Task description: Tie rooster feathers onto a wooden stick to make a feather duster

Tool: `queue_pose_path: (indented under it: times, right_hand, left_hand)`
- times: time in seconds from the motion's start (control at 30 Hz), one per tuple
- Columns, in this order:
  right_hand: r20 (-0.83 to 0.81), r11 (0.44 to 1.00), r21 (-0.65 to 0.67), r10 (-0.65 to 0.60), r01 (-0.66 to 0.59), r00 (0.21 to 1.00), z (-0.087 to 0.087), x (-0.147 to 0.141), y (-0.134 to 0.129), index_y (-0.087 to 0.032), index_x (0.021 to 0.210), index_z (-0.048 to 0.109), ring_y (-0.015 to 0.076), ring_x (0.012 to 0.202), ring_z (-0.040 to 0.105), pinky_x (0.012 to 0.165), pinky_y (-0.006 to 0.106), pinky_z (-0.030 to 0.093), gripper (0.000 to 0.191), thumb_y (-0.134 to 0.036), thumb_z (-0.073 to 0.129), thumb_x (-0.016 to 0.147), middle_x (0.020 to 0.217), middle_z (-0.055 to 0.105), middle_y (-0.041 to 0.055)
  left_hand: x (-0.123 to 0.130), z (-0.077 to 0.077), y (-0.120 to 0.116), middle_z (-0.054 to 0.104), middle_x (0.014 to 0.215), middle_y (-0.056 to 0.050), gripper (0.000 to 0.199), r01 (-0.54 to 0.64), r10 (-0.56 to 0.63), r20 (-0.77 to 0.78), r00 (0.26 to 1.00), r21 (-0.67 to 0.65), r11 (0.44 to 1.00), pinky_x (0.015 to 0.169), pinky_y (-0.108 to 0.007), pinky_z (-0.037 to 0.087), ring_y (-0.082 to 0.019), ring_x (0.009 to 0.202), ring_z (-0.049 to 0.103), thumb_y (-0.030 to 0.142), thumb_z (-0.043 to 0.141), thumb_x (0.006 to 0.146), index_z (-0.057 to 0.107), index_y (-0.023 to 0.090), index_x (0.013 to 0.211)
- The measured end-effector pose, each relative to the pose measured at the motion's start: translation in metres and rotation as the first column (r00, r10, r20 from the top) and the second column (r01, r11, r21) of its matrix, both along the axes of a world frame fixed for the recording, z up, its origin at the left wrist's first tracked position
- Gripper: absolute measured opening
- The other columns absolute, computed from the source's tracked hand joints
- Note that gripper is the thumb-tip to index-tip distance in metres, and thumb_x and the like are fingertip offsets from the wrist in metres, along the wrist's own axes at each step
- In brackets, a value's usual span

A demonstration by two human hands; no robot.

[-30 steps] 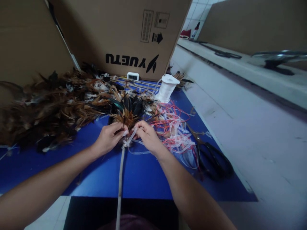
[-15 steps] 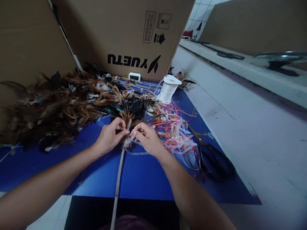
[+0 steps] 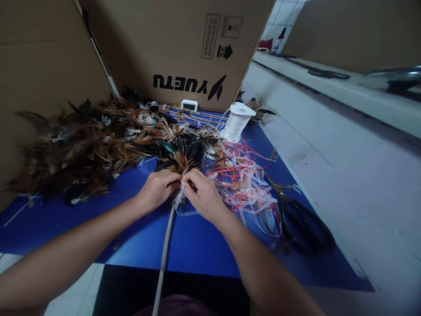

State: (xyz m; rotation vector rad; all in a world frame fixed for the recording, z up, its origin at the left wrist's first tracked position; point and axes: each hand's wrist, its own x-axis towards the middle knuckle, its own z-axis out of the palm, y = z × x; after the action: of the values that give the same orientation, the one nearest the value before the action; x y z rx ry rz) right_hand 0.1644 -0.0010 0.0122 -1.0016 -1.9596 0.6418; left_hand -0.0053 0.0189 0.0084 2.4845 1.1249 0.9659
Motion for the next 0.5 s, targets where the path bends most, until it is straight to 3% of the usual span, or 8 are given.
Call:
queue_pose_path:
  times: [0.27, 0.5]
  right_hand:
    - [0.004, 0.997, 0.071, 0.043, -0.043, 0.999, 0.0008, 0.0020, 0.0000, -0.021, 0.095, 0.052, 0.0153, 0.094, 0.053, 0.083, 0.028, 0.042, 0.019, -0.012, 0.037, 0.088, 0.100, 0.054, 0.0050]
    - [0.136, 0.999, 0.022, 0.027, -0.030, 0.990, -0.0038, 0.0065, 0.0003, -0.022, 0.106, 0.051, 0.0146, 0.082, 0.055, 0.075, 0.028, 0.043, 0.030, -0.008, 0.042, 0.082, 0.099, 0.057, 0.0031]
  left_hand:
    - [-0.0029, 0.0023, -0.0015, 0.061, 0.066, 0.001, 0.015, -0.051, 0.049, -0.036, 0.998, -0.076, 0.996, 0.058, -0.020, 0.038, -0.010, 0.061, 0.054, 0.024, 0.054, 0.083, 0.060, 0.016, 0.073]
    - [-0.0037, 0.0031, -0.0012, 0.060, 0.065, 0.003, 0.013, -0.020, 0.024, 0.038, 0.999, -0.113, 0.993, 0.057, -0.017, 0.038, -0.008, 0.058, 0.053, 0.022, 0.056, 0.082, 0.061, 0.015, 0.073]
